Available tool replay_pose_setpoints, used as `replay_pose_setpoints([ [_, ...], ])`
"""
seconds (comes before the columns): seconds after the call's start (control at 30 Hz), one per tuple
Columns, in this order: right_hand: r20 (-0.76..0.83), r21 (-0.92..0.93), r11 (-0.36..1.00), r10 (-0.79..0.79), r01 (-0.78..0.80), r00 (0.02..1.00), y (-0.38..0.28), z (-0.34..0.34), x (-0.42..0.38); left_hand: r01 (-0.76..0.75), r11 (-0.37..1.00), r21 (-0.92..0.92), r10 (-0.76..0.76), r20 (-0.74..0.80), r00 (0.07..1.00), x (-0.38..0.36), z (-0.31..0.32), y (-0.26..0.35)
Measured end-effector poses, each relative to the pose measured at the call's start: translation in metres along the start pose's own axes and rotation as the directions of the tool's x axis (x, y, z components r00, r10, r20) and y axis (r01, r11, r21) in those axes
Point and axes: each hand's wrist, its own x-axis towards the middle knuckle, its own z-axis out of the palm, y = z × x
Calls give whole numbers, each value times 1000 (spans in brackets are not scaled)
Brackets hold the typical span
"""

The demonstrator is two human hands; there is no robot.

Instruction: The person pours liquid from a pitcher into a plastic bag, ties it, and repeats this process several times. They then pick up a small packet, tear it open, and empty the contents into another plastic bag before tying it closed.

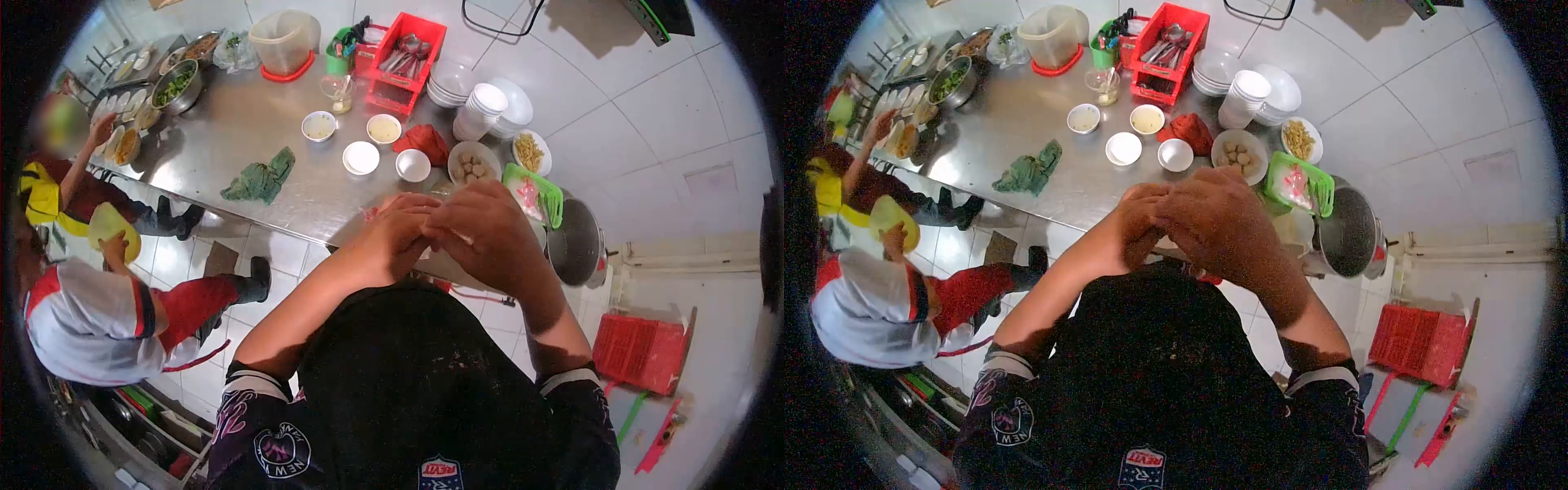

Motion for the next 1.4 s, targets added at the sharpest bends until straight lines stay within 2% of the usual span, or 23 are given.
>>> replay_pose_setpoints([
  [0.07,-64,331,930,190,-159,980,7,18,-3,-39,997,-69,40,12,999,-2,-4,-8],
  [0.1,-63,327,928,211,-180,975,7,30,-7,-41,995,-86,44,26,999,-2,-6,-13],
  [0.17,-138,705,643,539,-301,831,3,52,-14,-106,991,84,100,81,992,-4,-12,-26],
  [0.2,-138,704,638,555,-313,820,-7,54,-10,-109,992,70,102,94,990,-7,-14,-27],
  [0.23,-243,564,773,493,-292,836,-20,54,-2,-119,991,60,114,79,990,-10,-18,-27],
  [0.33,-235,149,960,268,-238,934,-26,55,-4,-85,996,36,81,98,992,-22,-15,-31],
  [0.47,-99,253,903,381,-347,919,-15,85,-28,34,996,-76,-19,192,981,-26,-14,-27],
  [0.53,-26,596,653,598,-468,801,-13,94,-39,117,992,-52,-99,267,959,-30,-14,-27],
  [0.57,-28,605,640,612,-474,790,-11,94,-41,192,981,-14,-178,306,935,-29,-14,-29],
  [0.63,153,765,376,683,-523,714,-9,92,-50,140,990,26,-141,340,930,-27,-14,-35],
  [0.7,187,808,282,710,-517,679,-6,98,-61,98,993,70,-117,362,925,-25,-8,-37],
  [0.77,227,844,182,731,-504,644,0,106,-69,65,997,46,-75,269,960,-14,2,-40],
  [0.83,256,960,-142,794,-241,551,7,118,-76,90,995,41,-98,274,957,-4,9,-44],
  [1.0,383,924,-308,732,-228,564,24,141,-86,143,988,63,-154,237,959,1,42,-68],
  [1.07,443,887,-279,740,-368,506,34,153,-88,252,960,121,-275,233,933,-2,61,-77],
  [1.1,390,897,-187,761,-401,519,40,158,-90,252,966,56,-258,226,939,-2,69,-86],
  [1.13,407,891,-207,757,-403,510,44,161,-94,270,961,55,-276,235,932,-3,73,-92],
  [1.2,186,837,189,783,-513,593,54,165,-99,339,930,140,-364,235,901,-1,80,-98],
  [1.23,202,838,177,777,-516,596,57,168,-102,356,923,144,-381,232,895,0,84,-97],
  [1.3,163,760,341,725,-554,670,66,172,-108,536,842,60,-536,-17,844,5,92,-93],
  [1.33,180,764,330,717,-554,674,71,174,-112,552,831,64,-552,-23,833,2,89,-95],
  [1.37,170,714,405,692,-572,702,74,176,-117,772,624,-120,-752,178,635,-5,83,-96],
  [1.4,159,656,479,667,-583,728,77,179,-120,917,323,-235,-822,411,395,-9,81,-99],
])
